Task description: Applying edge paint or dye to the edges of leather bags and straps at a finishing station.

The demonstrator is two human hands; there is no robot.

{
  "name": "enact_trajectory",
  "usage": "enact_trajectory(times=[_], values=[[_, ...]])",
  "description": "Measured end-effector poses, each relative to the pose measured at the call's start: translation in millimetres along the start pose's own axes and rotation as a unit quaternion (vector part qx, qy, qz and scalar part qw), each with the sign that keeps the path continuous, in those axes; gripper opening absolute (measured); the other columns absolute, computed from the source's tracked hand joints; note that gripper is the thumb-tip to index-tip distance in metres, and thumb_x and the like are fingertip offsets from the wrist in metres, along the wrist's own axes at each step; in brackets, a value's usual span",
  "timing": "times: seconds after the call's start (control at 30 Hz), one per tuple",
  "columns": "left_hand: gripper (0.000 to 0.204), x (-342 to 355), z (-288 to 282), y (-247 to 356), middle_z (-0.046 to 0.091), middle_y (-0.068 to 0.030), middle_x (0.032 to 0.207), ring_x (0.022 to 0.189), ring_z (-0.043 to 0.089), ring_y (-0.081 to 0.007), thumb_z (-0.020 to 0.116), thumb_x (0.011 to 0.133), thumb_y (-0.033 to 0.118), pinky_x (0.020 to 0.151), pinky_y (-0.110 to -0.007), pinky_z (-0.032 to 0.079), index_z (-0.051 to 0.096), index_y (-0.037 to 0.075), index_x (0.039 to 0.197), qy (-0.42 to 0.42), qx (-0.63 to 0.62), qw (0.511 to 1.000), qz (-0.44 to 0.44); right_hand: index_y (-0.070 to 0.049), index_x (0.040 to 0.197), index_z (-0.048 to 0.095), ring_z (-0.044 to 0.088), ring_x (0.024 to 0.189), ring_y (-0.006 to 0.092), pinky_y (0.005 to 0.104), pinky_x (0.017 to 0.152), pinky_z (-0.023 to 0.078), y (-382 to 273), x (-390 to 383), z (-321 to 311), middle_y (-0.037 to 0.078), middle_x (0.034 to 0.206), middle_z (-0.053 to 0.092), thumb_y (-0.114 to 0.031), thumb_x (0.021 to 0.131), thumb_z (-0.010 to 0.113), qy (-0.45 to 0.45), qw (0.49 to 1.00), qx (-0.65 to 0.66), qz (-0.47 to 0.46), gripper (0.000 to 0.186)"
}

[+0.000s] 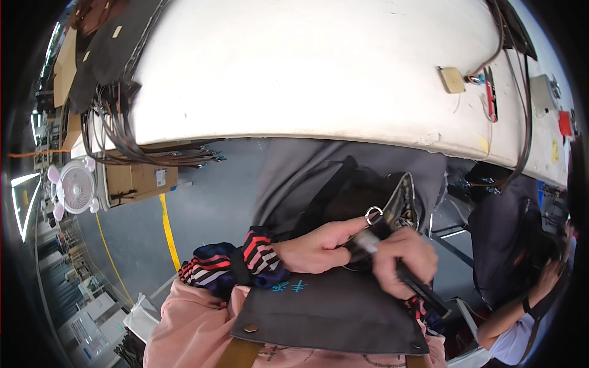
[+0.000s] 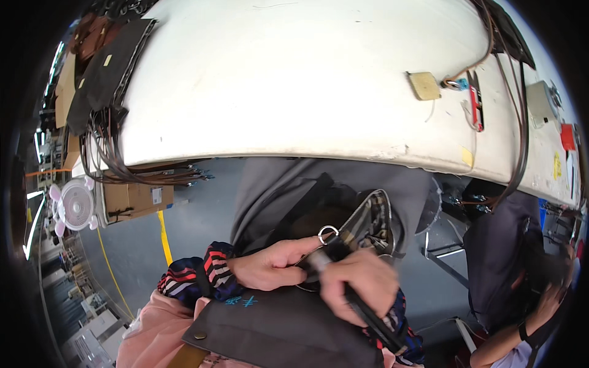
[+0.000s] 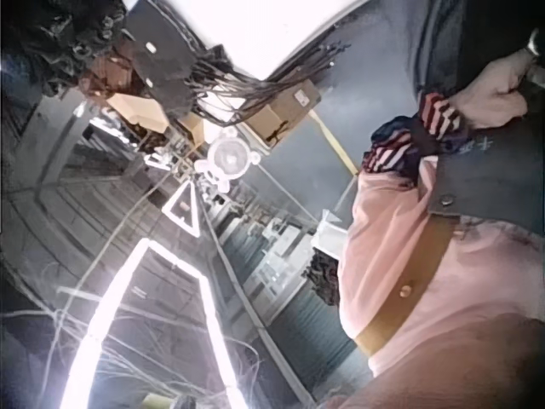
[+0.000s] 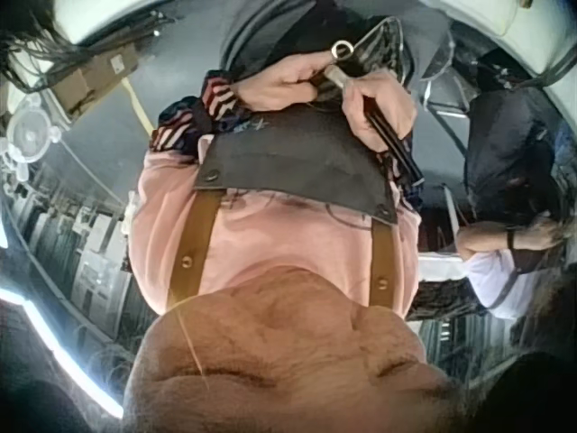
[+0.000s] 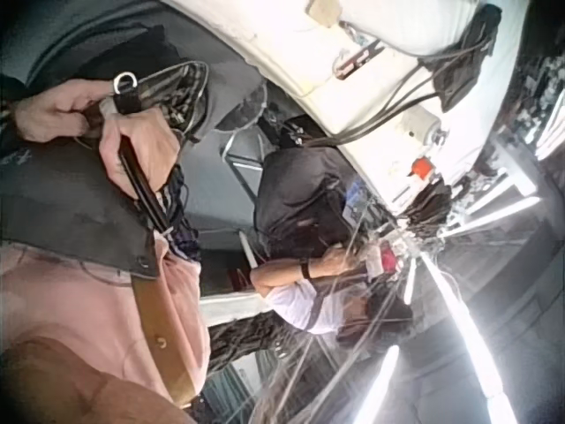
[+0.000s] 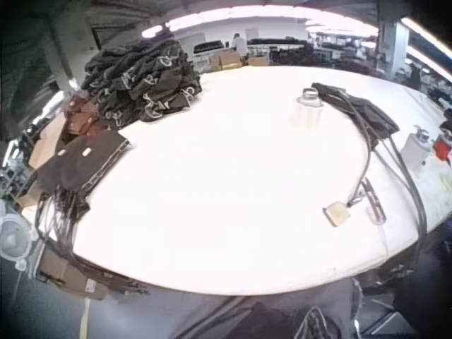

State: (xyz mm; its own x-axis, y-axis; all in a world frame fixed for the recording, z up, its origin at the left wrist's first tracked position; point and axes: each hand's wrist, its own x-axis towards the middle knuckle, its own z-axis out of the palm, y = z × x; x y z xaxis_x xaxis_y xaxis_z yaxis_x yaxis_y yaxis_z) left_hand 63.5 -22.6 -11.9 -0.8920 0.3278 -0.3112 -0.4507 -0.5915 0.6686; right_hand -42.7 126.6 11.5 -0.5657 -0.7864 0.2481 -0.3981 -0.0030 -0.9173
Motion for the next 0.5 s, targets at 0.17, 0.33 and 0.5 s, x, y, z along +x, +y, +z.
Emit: enact_trajectory(times=[0.17, 0.33, 0.5], values=[[0.064, -1.4, 2.8, 1.7, 0.045, -0.0008, 0.106, 0.096, 0.038, -0.0042, 0.033, 0.070, -0.011, 0.080, -0.018, 0.034, 0.025, 0.000, 0.133, 0.008, -0.015, 1.000, 0.009, -0.007, 0.071, 0.057, 0.054, 0.050, 0.0200, 0.0266, 0.048, 0.042, -1.8, 1.4, 7.7, 0.004, 0.060, 0.054, 0.006, 0.059, 0.063, 0.001, 0.999, -0.002, -0.043, 0.019], [0.067, 2.6, -2.5, -4.4, 0.044, 0.0010, 0.109, 0.088, 0.041, -0.0004, 0.033, 0.070, -0.011, 0.068, -0.013, 0.034, 0.022, 0.002, 0.134, -0.022, 0.073, 0.997, -0.012, -0.007, 0.067, 0.057, 0.053, 0.048, 0.0191, 0.0260, 0.047, 0.041, 0.5, -2.9, -1.8, 0.002, 0.059, 0.055, 0.007, 0.056, 0.063, 0.038, 0.999, -0.004, -0.006, 0.019], [0.068, 0.7, 0.8, -5.0, 0.042, 0.0018, 0.115, 0.077, 0.038, 0.0012, 0.033, 0.071, -0.010, 0.060, -0.011, 0.032, 0.019, 0.004, 0.136, -0.007, 0.015, 1.000, 0.009, -0.003, 0.069, 0.056, 0.053, 0.047, 0.0210, 0.0278, 0.046, 0.041, -3.3, 2.1, 8.5, 0.005, 0.057, 0.052, 0.005, 0.063, 0.064, -0.035, 0.998, 0.041, -0.033, 0.013]])
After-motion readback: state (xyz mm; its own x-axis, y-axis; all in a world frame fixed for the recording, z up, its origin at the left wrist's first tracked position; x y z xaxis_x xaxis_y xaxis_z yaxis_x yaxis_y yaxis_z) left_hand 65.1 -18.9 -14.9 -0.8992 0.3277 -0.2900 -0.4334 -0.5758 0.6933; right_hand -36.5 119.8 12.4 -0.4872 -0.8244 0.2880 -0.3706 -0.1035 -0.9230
